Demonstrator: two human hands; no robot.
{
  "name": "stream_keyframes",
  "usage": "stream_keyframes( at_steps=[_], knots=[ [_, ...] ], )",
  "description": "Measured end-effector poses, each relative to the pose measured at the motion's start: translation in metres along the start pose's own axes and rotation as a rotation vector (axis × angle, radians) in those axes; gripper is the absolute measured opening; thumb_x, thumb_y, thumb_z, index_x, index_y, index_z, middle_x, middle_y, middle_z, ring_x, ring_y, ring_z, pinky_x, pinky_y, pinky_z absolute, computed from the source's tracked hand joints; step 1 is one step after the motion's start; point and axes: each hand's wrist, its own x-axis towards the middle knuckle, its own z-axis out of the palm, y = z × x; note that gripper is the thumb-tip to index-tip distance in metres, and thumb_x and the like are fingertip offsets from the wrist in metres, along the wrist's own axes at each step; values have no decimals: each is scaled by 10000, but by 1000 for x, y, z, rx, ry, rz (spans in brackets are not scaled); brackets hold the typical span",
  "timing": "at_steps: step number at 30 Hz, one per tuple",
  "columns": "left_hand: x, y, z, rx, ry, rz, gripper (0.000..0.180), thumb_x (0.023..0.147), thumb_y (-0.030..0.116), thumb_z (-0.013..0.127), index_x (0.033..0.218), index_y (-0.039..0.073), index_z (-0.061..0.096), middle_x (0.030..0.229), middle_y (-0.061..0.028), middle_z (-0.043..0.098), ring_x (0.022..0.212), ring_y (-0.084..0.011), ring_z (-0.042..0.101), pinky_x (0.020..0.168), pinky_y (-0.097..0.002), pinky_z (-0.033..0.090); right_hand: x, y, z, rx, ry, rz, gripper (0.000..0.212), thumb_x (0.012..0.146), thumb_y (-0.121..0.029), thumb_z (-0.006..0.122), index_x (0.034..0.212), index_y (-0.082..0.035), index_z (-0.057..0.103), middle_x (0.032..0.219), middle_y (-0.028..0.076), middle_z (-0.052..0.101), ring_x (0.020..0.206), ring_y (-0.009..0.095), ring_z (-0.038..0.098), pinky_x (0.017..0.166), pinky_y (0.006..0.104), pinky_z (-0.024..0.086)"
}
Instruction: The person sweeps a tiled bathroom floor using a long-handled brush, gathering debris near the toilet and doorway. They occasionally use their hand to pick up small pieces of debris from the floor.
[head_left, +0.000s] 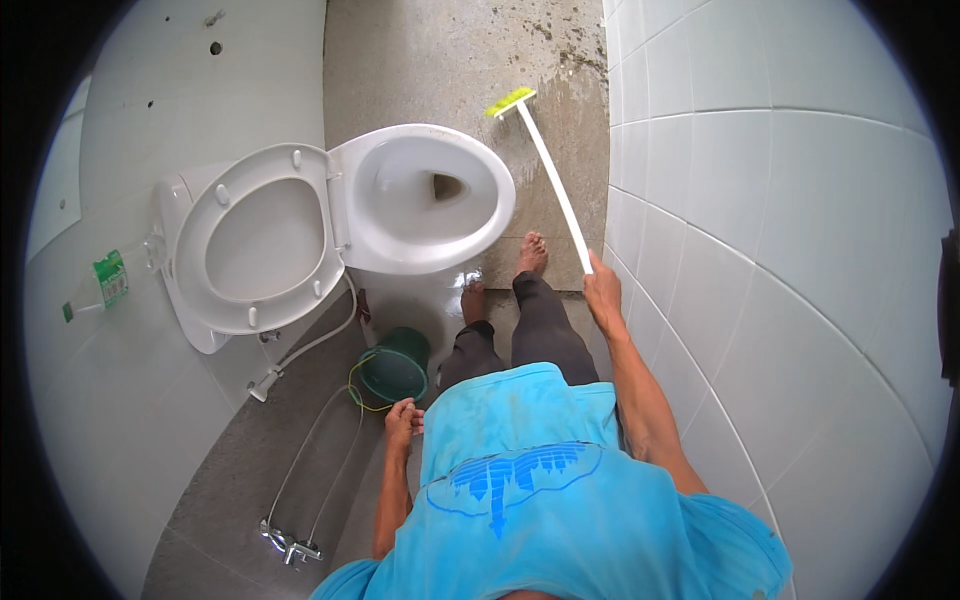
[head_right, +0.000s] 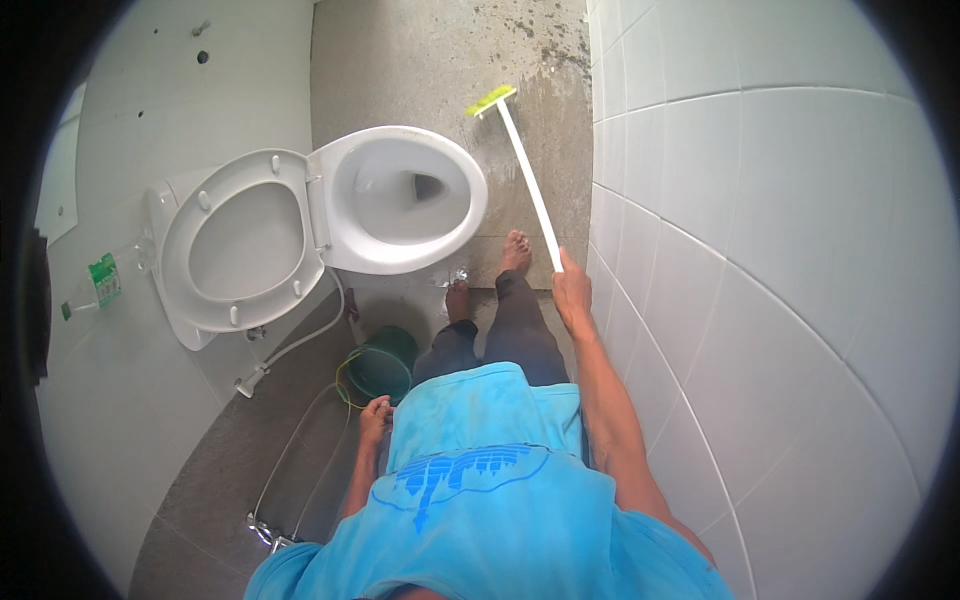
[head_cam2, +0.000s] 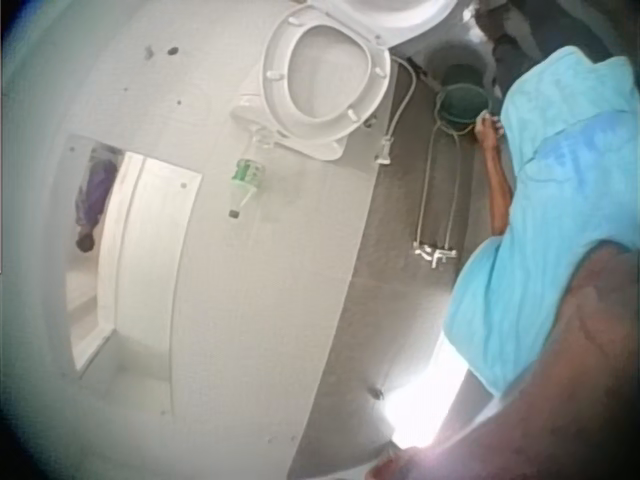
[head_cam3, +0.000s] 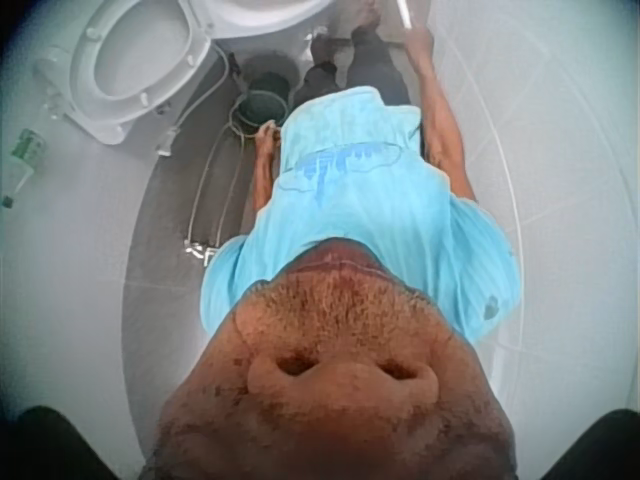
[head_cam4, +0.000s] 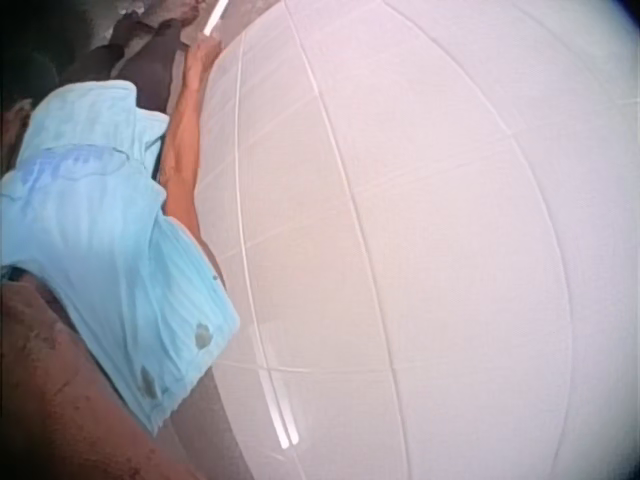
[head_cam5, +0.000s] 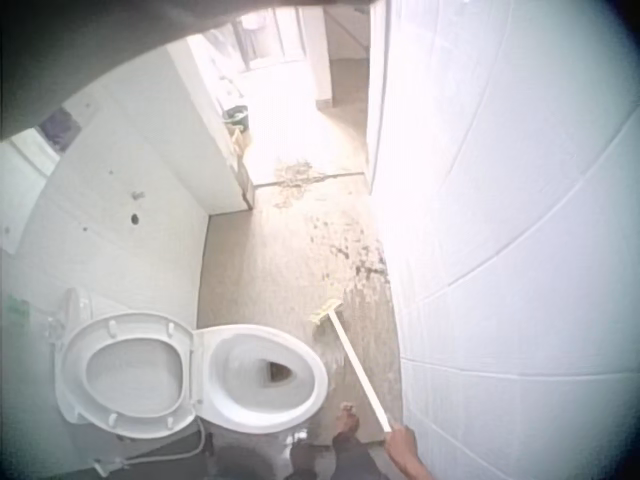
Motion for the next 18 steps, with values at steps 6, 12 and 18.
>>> stream_keyframes(
  at_steps=[6,12,18],
  knots=[
    [13,26,13,13,-63,88,345,970,196,524,1258,9,552,913,-88,668,708,-153,653,614,-300,554,62,-18,17,232,-14,49,596,808,-46,459,1396,-124,518,645,87,565,520,171,563,502,337,470],
    [22,33,15,-51,-23,104,351,972,193,518,1263,-3,538,896,-109,660,689,-178,662,590,-314,579,68,-97,-51,749,-212,238,678,840,-20,460,1495,-172,373,658,-9,509,481,77,452,383,229,374],
    [18,27,42,-8,-57,55,350,972,199,517,1257,-1,546,877,-105,659,679,-189,662,576,-316,570,36,-93,-75,706,-356,342,727,794,5,465,1497,-152,368,644,0,480,471,67,448,372,239,390]
  ],
)
